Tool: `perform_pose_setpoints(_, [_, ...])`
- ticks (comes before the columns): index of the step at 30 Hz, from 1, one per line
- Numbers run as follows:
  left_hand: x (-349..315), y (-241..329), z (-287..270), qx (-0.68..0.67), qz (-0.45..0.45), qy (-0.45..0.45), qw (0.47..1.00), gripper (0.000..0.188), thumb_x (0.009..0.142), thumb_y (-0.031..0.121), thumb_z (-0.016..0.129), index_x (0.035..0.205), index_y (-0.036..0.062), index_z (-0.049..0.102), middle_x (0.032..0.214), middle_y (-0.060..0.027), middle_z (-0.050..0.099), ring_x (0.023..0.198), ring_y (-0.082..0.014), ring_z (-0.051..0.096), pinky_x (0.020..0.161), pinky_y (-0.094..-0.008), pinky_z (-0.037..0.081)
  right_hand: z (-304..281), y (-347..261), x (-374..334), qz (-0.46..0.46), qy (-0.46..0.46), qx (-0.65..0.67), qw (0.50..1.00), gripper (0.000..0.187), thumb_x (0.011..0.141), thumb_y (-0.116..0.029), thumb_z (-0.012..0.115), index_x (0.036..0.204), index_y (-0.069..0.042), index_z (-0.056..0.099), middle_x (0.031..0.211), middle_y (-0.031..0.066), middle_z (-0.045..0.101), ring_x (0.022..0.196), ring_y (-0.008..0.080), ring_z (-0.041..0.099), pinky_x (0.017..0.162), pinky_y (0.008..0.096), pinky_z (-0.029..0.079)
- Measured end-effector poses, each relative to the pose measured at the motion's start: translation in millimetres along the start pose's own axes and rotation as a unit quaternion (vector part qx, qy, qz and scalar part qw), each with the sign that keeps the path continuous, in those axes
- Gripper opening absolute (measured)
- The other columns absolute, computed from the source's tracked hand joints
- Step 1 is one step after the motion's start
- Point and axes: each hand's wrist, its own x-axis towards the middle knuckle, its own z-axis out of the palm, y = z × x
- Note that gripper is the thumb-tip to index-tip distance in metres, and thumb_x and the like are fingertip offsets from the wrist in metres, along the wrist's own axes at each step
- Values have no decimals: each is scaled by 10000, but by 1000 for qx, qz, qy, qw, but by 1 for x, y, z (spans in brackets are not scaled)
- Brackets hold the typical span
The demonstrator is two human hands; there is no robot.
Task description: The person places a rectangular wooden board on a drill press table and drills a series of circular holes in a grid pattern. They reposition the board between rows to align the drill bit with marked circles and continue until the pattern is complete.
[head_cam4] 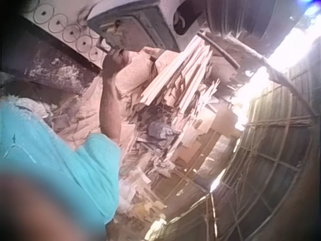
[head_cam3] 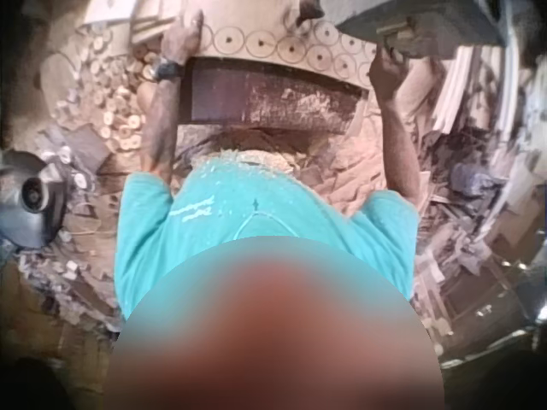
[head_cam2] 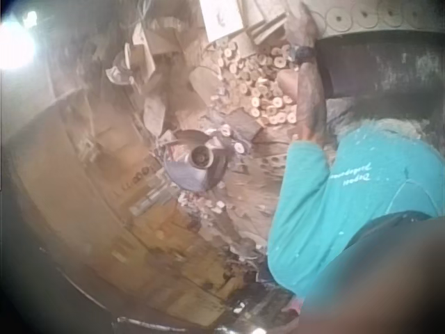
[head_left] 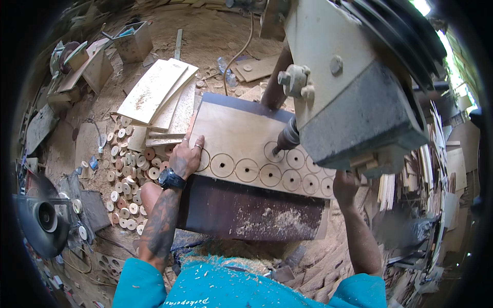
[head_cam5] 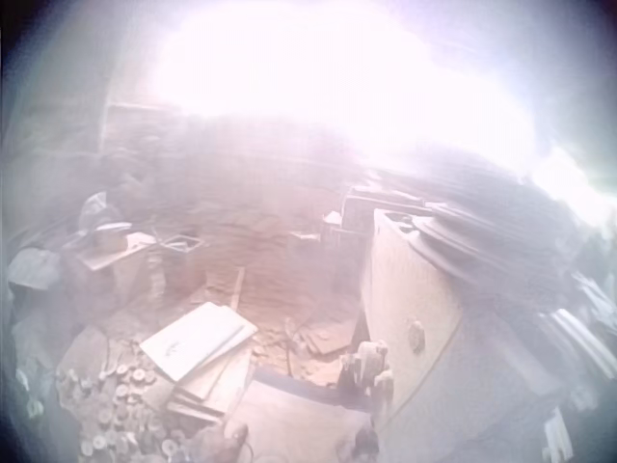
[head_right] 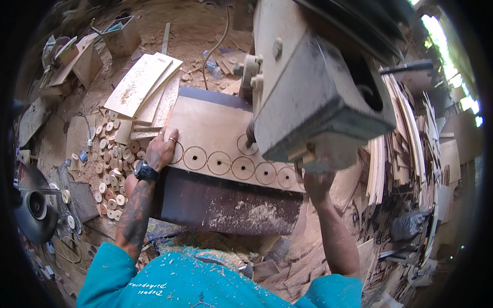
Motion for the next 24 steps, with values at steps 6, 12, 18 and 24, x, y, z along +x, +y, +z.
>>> perform_pose_setpoints(6, [-3, 7, -7, 24, -4, -15, 1000, 778, 953, 668, 476, 1455, 74, 484, 1150, -338, 651, 1130, -493, 604, 989, -527, 472, 23, 10, -2, 117, -40, 89, 988, 240, 861, -112, 691, 1079, -33, 630, 961, 120, 645, 898, 272, 623, 807, 433, 468])
perform_pose_setpoints(12, [-7, 13, -19, -15, -33, -66, 997, 932, 828, 723, 602, 1464, 54, 473, 1242, -294, 645, 1217, -427, 596, 1043, -484, 462, -56, -40, 53, 246, -111, 257, 928, 341, 1013, -357, 575, 1107, -35, 636, 627, 67, 571, 534, 175, 587, 479, 309, 438])
perform_pose_setpoints(18, [-11, 14, -6, 46, -53, 1, 998, 894, 857, 747, 541, 1411, 45, 518, 1221, -280, 655, 1210, -439, 595, 1032, -525, 452, -200, -93, 139, 194, 58, 565, 800, 586, 1086, -502, 282, 1305, -25, 544, 1316, 173, 564, 685, 166, 657, 626, 244, 550])
perform_pose_setpoints(24, [-12, 11, -9, 127, -27, 40, 991, 756, 951, 676, 441, 1282, 12, 589, 1189, -279, 663, 1166, -453, 616, 996, -569, 447, -178, -54, 305, 91, 67, 431, 895, 422, 1017, -305, 595, 1349, -46, 571, 1214, 109, 658, 986, 162, 670, 812, 305, 566])
